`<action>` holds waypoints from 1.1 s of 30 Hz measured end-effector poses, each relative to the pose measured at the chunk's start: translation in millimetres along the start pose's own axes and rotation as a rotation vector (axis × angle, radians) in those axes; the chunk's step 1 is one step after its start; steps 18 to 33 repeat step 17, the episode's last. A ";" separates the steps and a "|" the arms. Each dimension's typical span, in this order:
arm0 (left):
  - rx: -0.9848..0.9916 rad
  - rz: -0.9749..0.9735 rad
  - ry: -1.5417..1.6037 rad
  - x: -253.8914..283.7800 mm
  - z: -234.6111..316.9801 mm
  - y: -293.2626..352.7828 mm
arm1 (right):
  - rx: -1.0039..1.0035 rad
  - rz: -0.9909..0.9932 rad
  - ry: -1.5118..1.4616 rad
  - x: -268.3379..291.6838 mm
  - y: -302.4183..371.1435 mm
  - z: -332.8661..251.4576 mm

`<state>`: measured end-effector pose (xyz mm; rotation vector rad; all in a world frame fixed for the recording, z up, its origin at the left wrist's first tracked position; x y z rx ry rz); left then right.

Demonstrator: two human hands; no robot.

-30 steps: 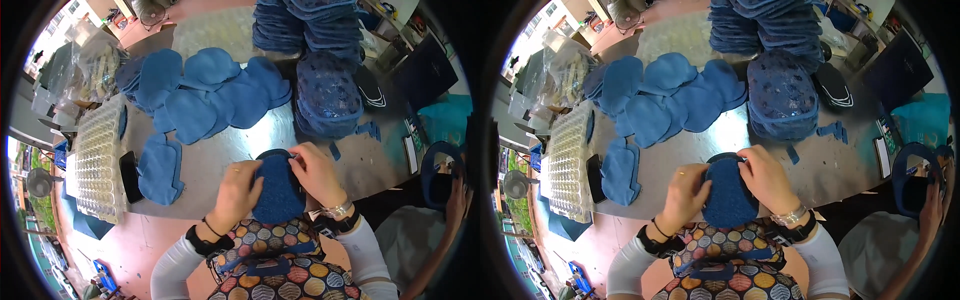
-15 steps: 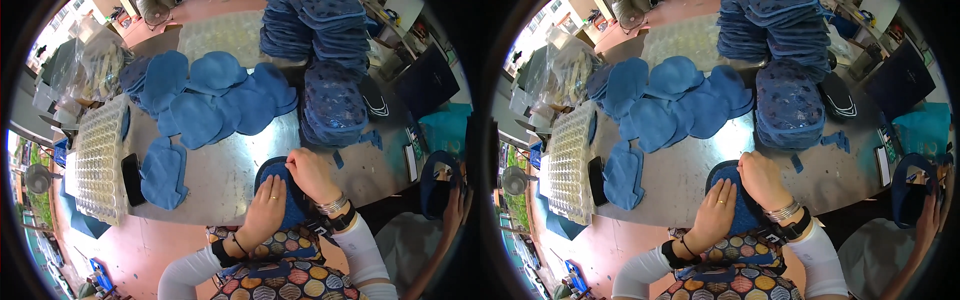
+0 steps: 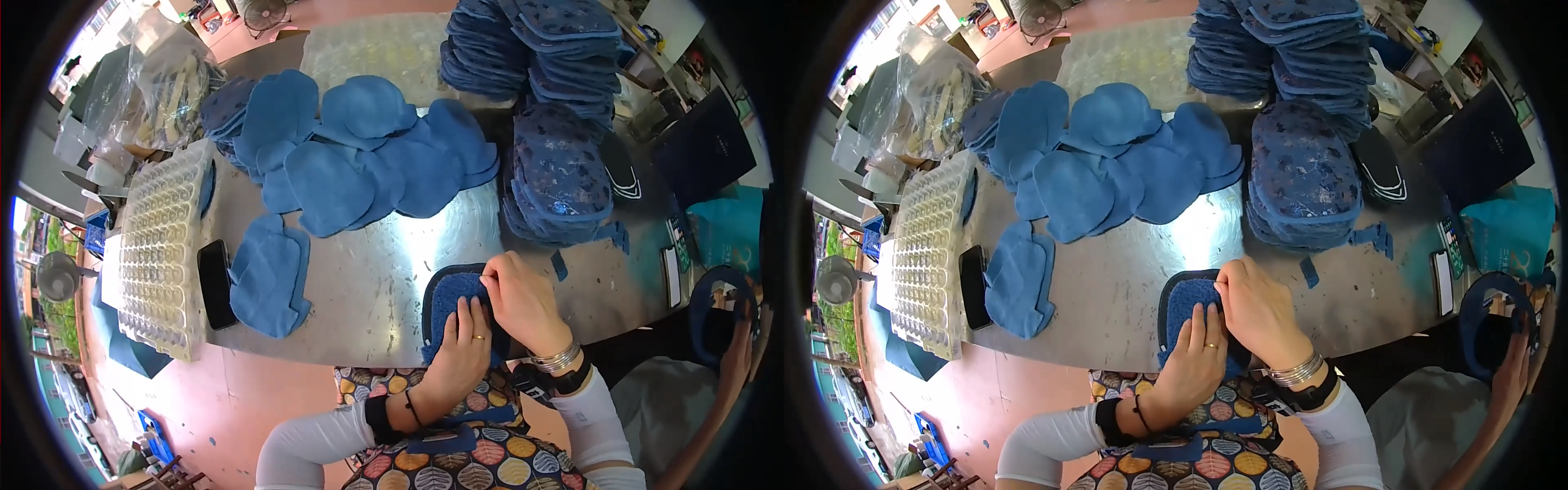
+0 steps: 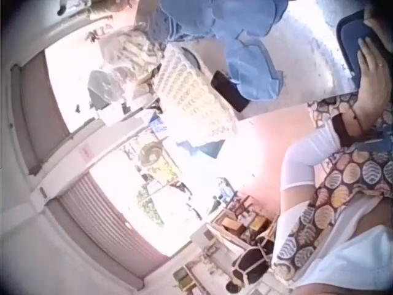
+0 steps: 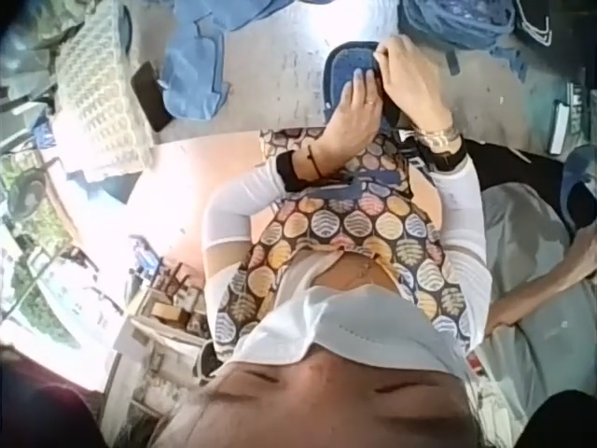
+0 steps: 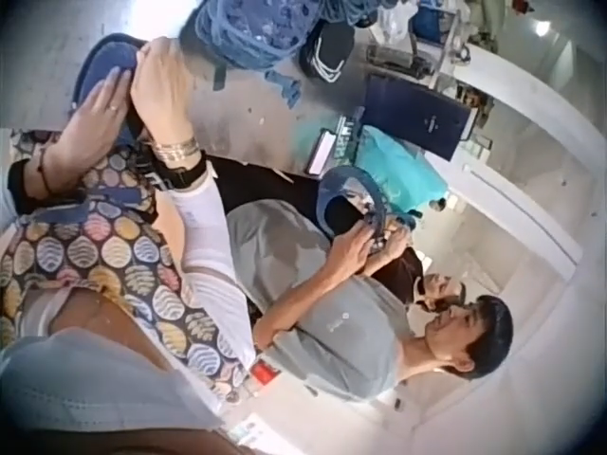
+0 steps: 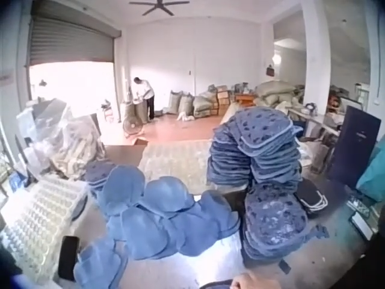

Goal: Inspecting and organizing blue shoe upper components on a metal workbench in a shoe manufacturing facility.

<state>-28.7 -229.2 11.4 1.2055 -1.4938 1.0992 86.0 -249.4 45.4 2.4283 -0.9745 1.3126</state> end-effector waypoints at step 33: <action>0.062 0.012 0.454 -22.2 -49.2 -40.5 | -0.528 0.004 -0.919 -9.0 37.5 61.4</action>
Point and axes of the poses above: each hand's wrist, its own y-axis away from the middle knuckle, its own x-axis out of the back of the hand, z = x × y, the point moved 6 cm from there along -y, towards the middle knuckle, and after that the axes turned 8 degrees about -y, right-handed, at the moved point
